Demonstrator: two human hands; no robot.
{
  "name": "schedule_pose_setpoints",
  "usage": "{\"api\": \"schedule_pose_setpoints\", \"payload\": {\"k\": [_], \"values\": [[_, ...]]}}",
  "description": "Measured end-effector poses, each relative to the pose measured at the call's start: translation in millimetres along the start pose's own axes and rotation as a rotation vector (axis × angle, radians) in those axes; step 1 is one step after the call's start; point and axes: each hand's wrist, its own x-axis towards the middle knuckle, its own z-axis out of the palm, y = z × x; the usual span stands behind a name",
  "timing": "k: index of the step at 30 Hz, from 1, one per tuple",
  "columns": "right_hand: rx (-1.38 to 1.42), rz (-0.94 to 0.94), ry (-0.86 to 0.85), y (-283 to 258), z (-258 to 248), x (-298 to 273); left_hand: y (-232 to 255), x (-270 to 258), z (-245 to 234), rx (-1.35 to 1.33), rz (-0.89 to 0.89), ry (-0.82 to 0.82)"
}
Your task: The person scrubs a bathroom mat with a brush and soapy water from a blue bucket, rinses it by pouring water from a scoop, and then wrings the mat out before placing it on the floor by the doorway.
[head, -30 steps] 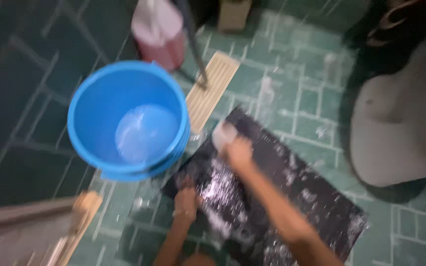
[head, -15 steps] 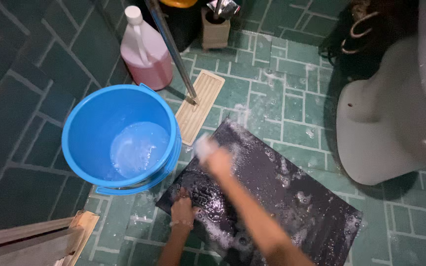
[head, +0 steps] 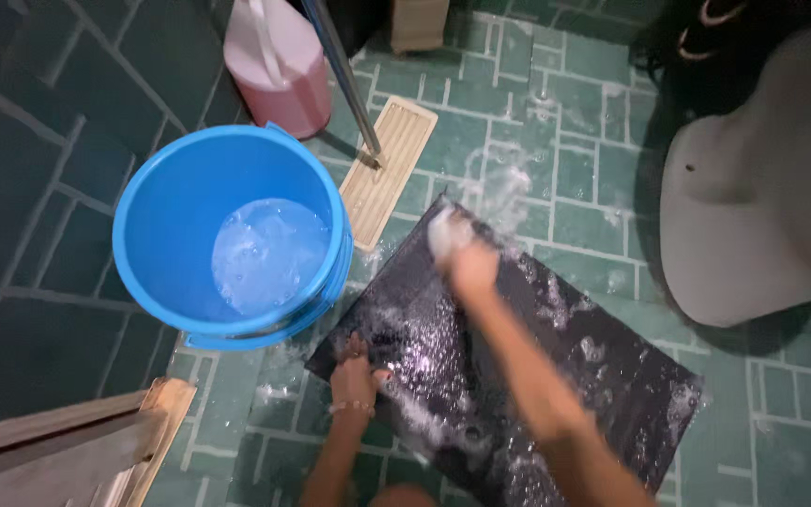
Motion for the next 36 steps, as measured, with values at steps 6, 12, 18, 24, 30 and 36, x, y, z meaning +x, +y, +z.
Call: {"api": "schedule_pose_setpoints", "payload": {"k": [6, 12, 18, 24, 30, 36], "values": [[0.022, -0.627, -0.495, -16.6, 25.9, -90.6, -1.6, -4.8, -0.1, 0.004, -0.011, -0.029], [-0.031, -0.149, 0.069, 64.7, -34.8, 66.1, -10.8, -10.4, 3.6, -0.077, 0.034, 0.042], [-0.122, -0.204, 0.139, -37.7, 41.6, -63.0, 0.2, -2.1, 1.4, -0.034, -0.059, -0.087], [-0.114, -0.808, -0.07, 44.5, -10.1, -24.1, -7.4, -8.5, 6.5, -0.018, -0.004, 0.002], [0.098, 0.01, 0.247, 49.7, 3.2, 12.6, -7.6, -11.1, 1.7, -0.072, 0.075, 0.068], [0.16, -0.47, -0.195, -28.4, 26.3, -169.5, 1.9, -7.2, -14.6, -0.074, 0.003, -0.057]]}}
